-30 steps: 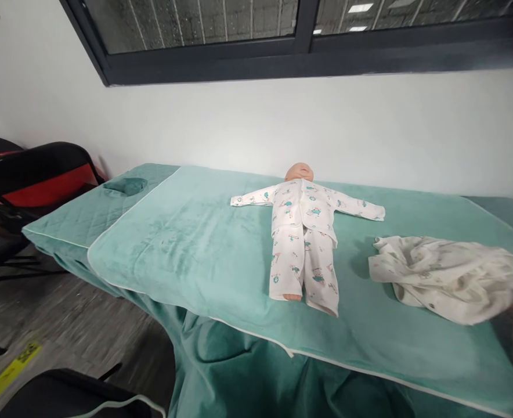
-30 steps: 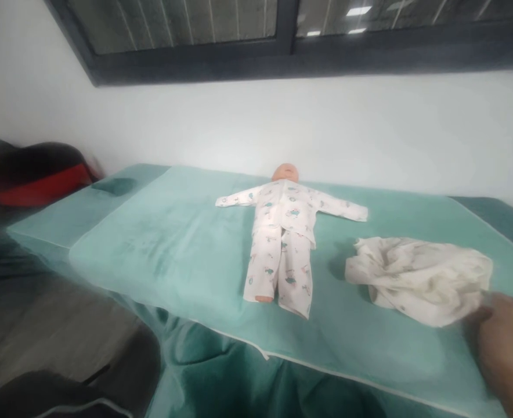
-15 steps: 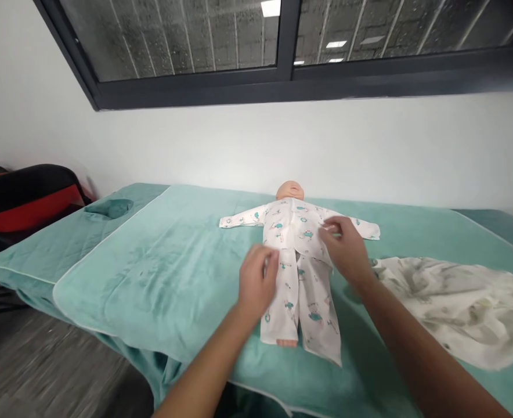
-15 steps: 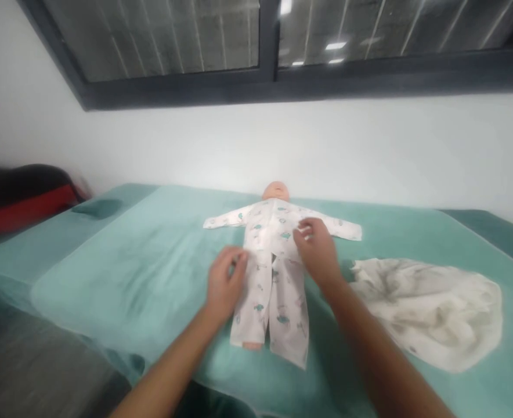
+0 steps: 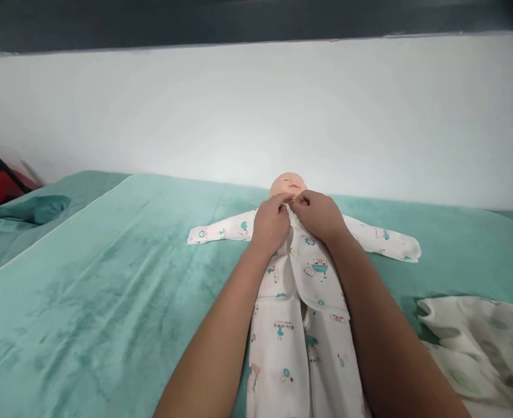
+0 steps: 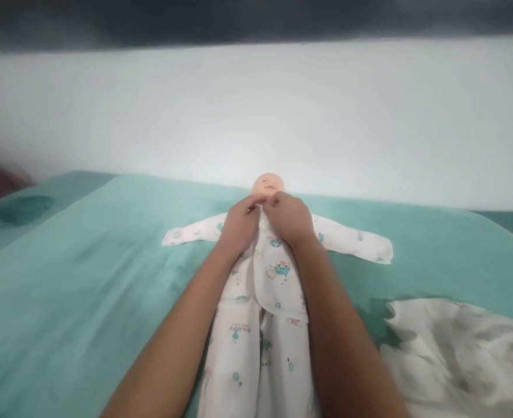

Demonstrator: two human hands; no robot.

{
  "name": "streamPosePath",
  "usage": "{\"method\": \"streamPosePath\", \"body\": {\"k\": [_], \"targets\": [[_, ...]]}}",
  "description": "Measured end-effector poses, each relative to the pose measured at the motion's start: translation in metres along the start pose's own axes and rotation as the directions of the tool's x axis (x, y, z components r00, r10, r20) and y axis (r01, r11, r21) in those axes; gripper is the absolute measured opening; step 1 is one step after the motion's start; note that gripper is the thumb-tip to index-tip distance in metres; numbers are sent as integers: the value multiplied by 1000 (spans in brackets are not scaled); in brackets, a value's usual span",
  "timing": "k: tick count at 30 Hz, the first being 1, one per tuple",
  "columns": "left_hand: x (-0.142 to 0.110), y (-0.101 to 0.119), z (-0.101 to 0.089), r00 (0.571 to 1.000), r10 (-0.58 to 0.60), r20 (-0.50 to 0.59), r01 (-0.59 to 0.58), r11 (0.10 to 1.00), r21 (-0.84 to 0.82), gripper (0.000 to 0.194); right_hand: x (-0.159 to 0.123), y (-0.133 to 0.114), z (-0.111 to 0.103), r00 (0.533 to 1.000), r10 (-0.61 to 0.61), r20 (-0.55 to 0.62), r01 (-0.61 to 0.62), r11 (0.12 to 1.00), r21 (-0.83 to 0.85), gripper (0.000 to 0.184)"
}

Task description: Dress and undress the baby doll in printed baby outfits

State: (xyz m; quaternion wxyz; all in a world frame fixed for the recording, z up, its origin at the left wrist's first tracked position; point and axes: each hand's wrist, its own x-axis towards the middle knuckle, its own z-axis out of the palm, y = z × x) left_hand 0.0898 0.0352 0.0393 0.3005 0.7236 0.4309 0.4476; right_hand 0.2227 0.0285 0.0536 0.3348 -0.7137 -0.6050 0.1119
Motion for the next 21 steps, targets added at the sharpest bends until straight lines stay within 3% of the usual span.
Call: {"method": "streamPosePath", "body": {"k": [5,6,8,10,12,16,21], "targets": [[1,6,-2,1000,-10,-5,9,998,-64,38,-5,6,1,978,64,-199,-21,977,212,9],[-3,6,-2,1000,-9,-14,8,997,-83,35,-9,7,1,964,66,-259,-3,972,237,4],[-14,5,-4,1000,8,-30,-11,993,-120,28,-21,8,0,940,-38,-338,122,966,230,16],[-27,2,-7,998,51,-33,-55,989,-140,21,-35,6,-2,917,-225,-329,293,940,173,26],[-38,-1,-11,995,102,-18,-103,984,-146,19,-49,4,-3,905,-337,-261,378,917,127,25],[-49,-3,-16,992,124,25,-120,982,-144,17,-69,3,-3,923,-314,-221,345,932,115,15],[-47,0,-18,991,113,77,-104,987,-123,13,-73,7,-4,950,-228,-211,269,945,188,10]]}}
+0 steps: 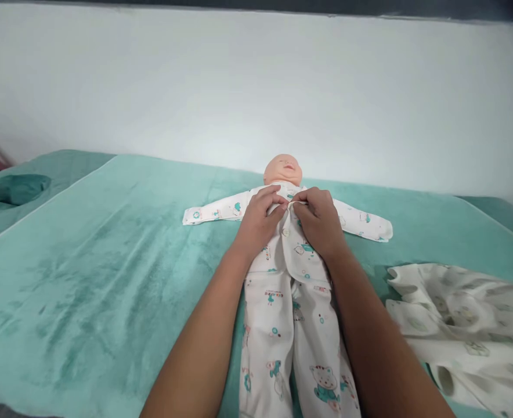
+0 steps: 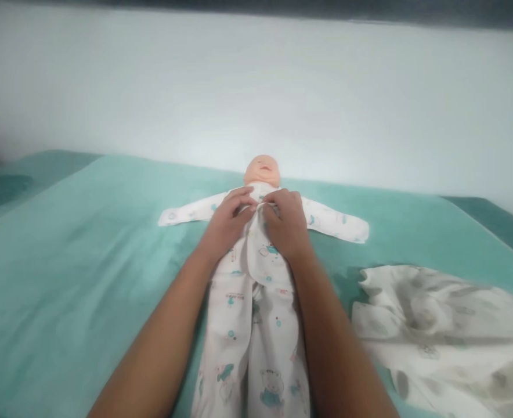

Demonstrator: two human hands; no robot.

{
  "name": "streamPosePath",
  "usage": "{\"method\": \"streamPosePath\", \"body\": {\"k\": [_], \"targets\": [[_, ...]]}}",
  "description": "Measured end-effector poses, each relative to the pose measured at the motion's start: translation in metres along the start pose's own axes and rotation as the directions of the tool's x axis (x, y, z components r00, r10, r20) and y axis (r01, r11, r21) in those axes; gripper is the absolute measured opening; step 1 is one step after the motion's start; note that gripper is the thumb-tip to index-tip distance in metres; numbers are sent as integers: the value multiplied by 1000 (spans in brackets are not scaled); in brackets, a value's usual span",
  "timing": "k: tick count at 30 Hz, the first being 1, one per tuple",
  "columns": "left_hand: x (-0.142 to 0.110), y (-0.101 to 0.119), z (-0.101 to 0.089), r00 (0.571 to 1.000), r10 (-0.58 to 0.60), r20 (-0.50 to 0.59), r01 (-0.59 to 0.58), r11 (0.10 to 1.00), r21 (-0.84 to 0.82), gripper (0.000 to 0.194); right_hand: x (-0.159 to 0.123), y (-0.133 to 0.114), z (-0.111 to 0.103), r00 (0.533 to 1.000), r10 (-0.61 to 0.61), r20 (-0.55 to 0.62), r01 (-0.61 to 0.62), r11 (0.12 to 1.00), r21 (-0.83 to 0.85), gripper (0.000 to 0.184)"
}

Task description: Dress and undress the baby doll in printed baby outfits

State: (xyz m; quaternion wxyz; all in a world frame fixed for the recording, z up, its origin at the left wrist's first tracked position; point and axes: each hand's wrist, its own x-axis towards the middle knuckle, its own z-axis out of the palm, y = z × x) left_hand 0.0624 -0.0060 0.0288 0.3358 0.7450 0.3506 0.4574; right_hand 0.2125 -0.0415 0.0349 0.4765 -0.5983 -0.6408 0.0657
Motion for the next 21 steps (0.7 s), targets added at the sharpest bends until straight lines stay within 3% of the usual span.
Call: {"method": "streamPosePath", "body": {"k": [9,17,21], "targets": [[-2,7,-1,999,-11,36,8,996,88,12,0,1,-1,997,73,-30,-66,978,198,9],[-4,3,-8,992,-13,128,9,999,35,24,-2,-2,-11,988,34,153,-93,913,396,8],[-6,7,-24,967,23,255,-7,998,-64,35,-3,-9,-14,987,52,151,-93,957,275,20]]}}
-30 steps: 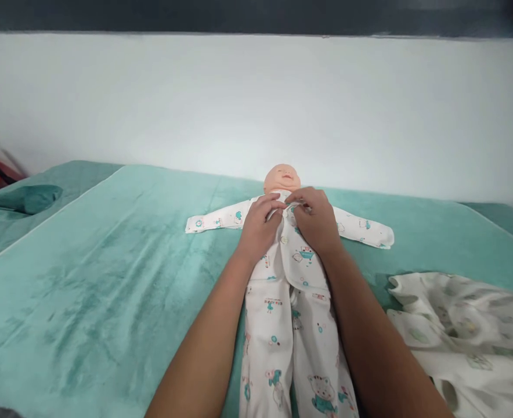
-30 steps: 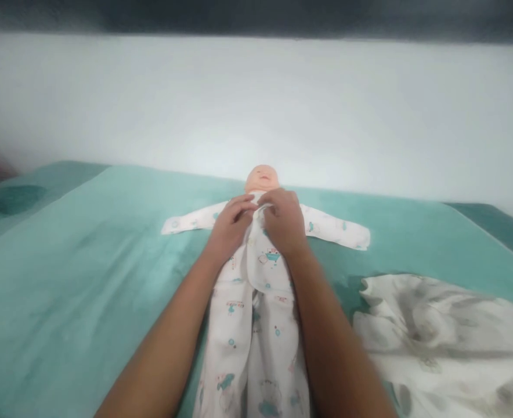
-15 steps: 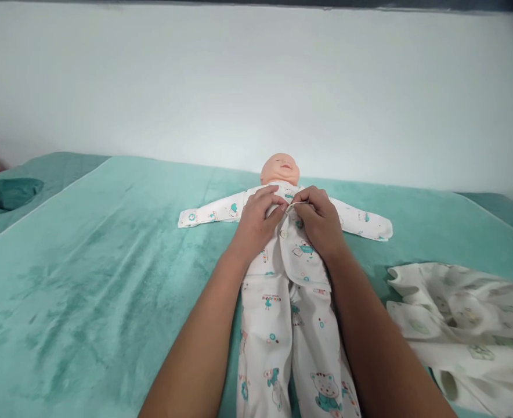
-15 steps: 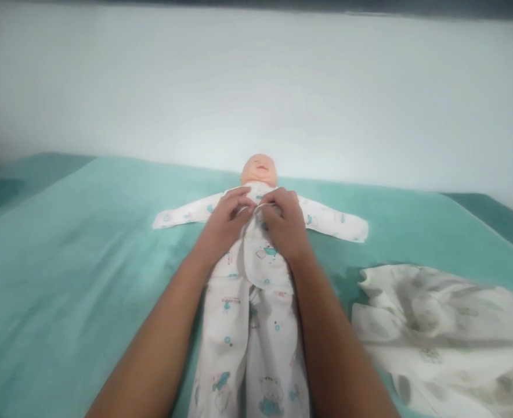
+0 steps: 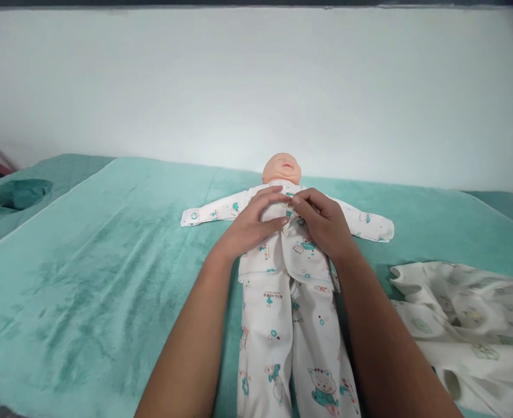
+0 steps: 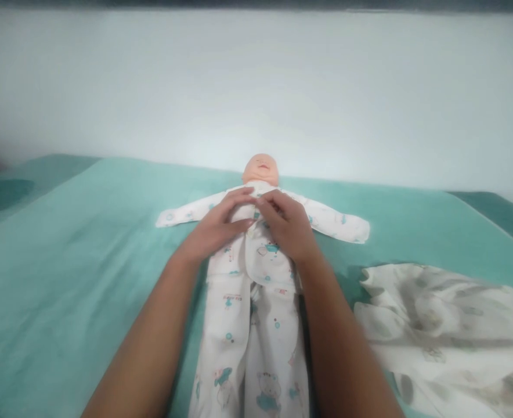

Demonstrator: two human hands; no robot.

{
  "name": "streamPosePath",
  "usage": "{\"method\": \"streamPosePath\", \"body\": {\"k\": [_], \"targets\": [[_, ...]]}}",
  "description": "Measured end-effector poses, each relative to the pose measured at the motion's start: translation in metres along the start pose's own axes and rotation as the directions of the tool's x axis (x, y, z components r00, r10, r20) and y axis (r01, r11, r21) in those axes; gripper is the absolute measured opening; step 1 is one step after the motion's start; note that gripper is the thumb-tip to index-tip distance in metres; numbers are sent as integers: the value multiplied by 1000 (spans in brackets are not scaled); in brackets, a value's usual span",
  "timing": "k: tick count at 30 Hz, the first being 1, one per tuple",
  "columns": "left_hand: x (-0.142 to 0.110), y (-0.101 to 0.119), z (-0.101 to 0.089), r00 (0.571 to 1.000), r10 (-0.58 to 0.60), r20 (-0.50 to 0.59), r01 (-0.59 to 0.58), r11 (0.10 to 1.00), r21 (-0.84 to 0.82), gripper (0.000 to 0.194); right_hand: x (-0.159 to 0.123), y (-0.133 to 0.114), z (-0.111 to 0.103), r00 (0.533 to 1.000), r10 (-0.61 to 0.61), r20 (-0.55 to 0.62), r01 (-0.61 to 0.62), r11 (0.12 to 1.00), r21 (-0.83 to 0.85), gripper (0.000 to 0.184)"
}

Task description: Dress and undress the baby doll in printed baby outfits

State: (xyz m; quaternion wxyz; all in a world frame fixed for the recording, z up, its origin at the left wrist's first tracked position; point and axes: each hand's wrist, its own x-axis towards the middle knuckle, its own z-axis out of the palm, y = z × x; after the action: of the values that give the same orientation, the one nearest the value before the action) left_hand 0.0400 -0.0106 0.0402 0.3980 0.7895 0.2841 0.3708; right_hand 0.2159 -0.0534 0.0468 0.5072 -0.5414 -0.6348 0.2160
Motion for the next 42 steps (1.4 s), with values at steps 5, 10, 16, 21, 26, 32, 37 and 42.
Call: {"method": "streamPosePath", "body": {"k": [5,10,16,21,26,32,37,42], "targets": [[-7,8,-20,976,-70,205,74,997,-12,23,-5,-11,-11,978,-125,166,160,962,-219,28],[-8,8,-23,965,-82,248,95,995,-39,21,-10,-21,-22,952,-2,305,81,965,-249,4],[-4,7,-14,984,-71,165,69,997,17,7,-9,-18,-17,948,-19,318,-3,998,70,7],[-3,11,-11,994,-61,89,56,997,57,20,-10,-9,-15,974,20,227,-81,961,264,18],[1,13,2,993,-73,-92,81,993,81,23,-7,-7,-4,988,152,-4,-145,947,286,16],[7,8,9,891,-156,-426,255,949,185,18,0,4,-2,963,181,-199,-180,983,20,32],[5,2,-14,812,-301,-501,354,935,12,20,3,18,-16,906,373,-199,-388,920,-44,33],[-6,-13,-42,753,-346,-560,543,807,233,25,0,42,-50,857,487,-170,-480,873,85,34]]}}
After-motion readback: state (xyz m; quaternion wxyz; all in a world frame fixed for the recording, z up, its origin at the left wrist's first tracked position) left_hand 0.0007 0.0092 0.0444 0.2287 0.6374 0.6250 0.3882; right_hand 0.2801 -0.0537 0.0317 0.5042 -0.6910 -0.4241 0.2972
